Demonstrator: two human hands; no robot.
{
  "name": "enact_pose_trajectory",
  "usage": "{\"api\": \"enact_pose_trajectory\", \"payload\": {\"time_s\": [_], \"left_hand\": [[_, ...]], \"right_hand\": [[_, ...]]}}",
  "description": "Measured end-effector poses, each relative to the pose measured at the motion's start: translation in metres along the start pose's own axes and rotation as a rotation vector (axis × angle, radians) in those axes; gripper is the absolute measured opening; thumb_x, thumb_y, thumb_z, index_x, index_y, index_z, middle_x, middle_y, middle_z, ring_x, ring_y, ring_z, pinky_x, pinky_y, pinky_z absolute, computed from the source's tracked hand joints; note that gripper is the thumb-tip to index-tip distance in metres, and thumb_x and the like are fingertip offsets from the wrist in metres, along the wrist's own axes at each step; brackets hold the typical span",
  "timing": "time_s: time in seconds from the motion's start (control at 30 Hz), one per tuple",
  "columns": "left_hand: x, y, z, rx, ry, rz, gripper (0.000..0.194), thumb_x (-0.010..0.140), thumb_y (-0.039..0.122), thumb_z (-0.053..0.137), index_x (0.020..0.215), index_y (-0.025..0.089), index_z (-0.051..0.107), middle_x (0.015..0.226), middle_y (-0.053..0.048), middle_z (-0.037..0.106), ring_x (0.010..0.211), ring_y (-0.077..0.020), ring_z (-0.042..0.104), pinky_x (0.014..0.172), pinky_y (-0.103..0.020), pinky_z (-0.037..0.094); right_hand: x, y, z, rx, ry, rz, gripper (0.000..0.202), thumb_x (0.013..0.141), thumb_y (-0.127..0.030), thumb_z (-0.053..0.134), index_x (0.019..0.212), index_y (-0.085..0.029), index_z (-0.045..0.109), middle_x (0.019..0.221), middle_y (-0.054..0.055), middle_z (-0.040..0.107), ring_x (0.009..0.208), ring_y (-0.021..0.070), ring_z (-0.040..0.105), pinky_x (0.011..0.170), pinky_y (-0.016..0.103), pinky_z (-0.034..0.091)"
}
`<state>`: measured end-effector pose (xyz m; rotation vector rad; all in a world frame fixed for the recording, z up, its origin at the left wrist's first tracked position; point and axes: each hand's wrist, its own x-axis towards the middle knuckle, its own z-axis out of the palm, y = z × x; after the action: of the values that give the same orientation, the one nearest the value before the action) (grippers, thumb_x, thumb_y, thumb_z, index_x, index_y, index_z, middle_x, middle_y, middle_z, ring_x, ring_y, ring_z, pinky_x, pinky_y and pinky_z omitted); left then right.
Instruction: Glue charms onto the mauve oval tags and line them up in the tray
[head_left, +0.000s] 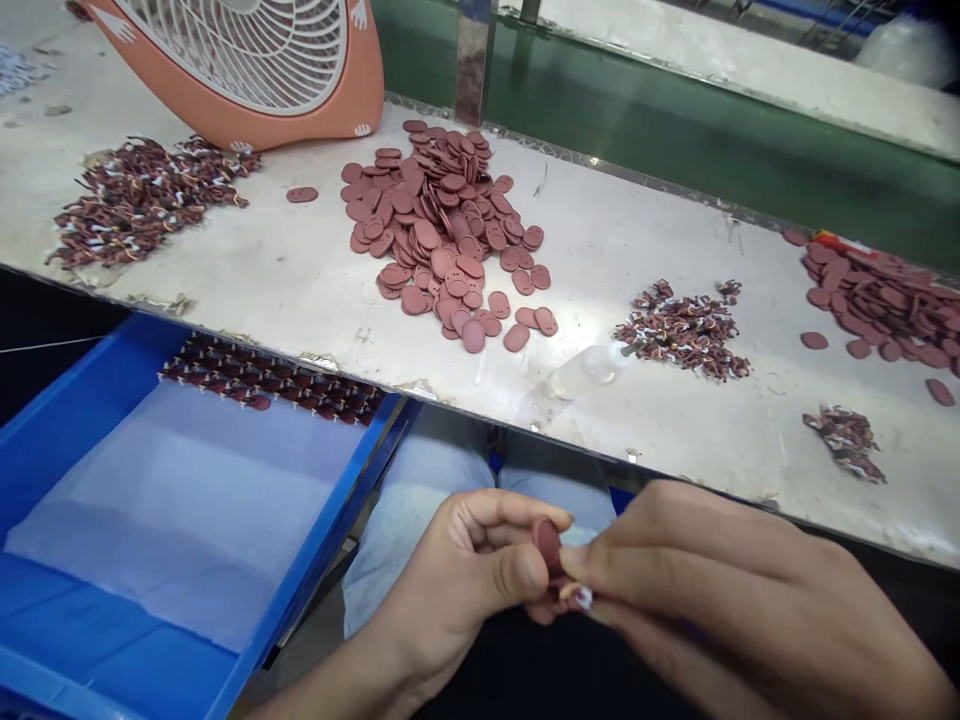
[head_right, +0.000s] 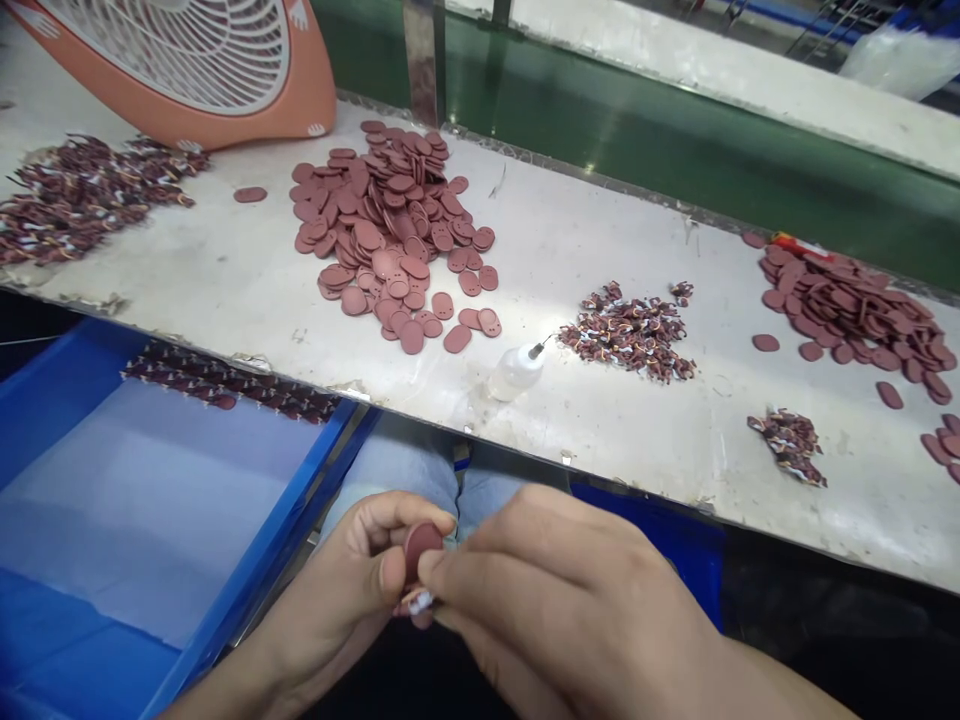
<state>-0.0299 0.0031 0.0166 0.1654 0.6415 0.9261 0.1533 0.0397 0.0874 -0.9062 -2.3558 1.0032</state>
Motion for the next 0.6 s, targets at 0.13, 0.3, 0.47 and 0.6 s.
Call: {"api": "enact_pose_trajectory", "payload": {"time_s": [0.13, 0.3, 0.47, 0.6], "left_hand": [[0.0046, -0.0043, -0.0062, 0.011, 0.089, -0.028, 0.033, 0.064, 0.041, 0.088, 0.085, 0.017, 0.078, 0.061, -0.001, 0.068, 0.053, -0.0067, 0.059, 0.051, -0.014, 0.046], [0.0072, -0.0047, -0.0062, 0.012, 0.105, -0.054, 0.035, 0.064, 0.043, 0.088, 0.078, 0.014, 0.075, 0.058, 0.002, 0.061, 0.051, -0.005, 0.054, 0.051, -0.013, 0.045], [0.0081, -0.0067, -0.0056, -0.003, 0.099, -0.056, 0.034, 0.065, 0.042, 0.088, 0.076, 0.013, 0.074, 0.058, 0.002, 0.059, 0.049, -0.0038, 0.051, 0.051, -0.012, 0.044], [0.0094, -0.0087, -0.0091, -0.021, 0.089, -0.043, 0.03, 0.066, 0.037, 0.088, 0.078, 0.013, 0.074, 0.068, 0.0, 0.064, 0.051, -0.004, 0.052, 0.051, -0.013, 0.045]], "right_hand": [[0.0056, 0.0093, -0.0005, 0.027, -0.067, 0.013, 0.018, 0.094, -0.01, 0.06, 0.107, -0.022, 0.063, 0.092, 0.0, 0.069, 0.079, 0.0099, 0.063, 0.071, 0.019, 0.051], [0.0059, 0.0104, -0.0018, 0.061, -0.079, 0.052, 0.014, 0.094, -0.011, 0.06, 0.101, -0.023, 0.062, 0.092, -0.001, 0.068, 0.081, 0.0093, 0.062, 0.073, 0.02, 0.049], [0.0084, 0.0109, -0.0021, 0.055, -0.066, 0.045, 0.011, 0.094, -0.011, 0.059, 0.097, -0.021, 0.063, 0.09, -0.002, 0.069, 0.08, 0.009, 0.062, 0.073, 0.02, 0.048], [0.0113, 0.0116, -0.0008, 0.022, -0.042, 0.045, 0.01, 0.095, -0.013, 0.059, 0.095, -0.02, 0.065, 0.085, -0.001, 0.067, 0.075, 0.0093, 0.06, 0.069, 0.021, 0.047]]}}
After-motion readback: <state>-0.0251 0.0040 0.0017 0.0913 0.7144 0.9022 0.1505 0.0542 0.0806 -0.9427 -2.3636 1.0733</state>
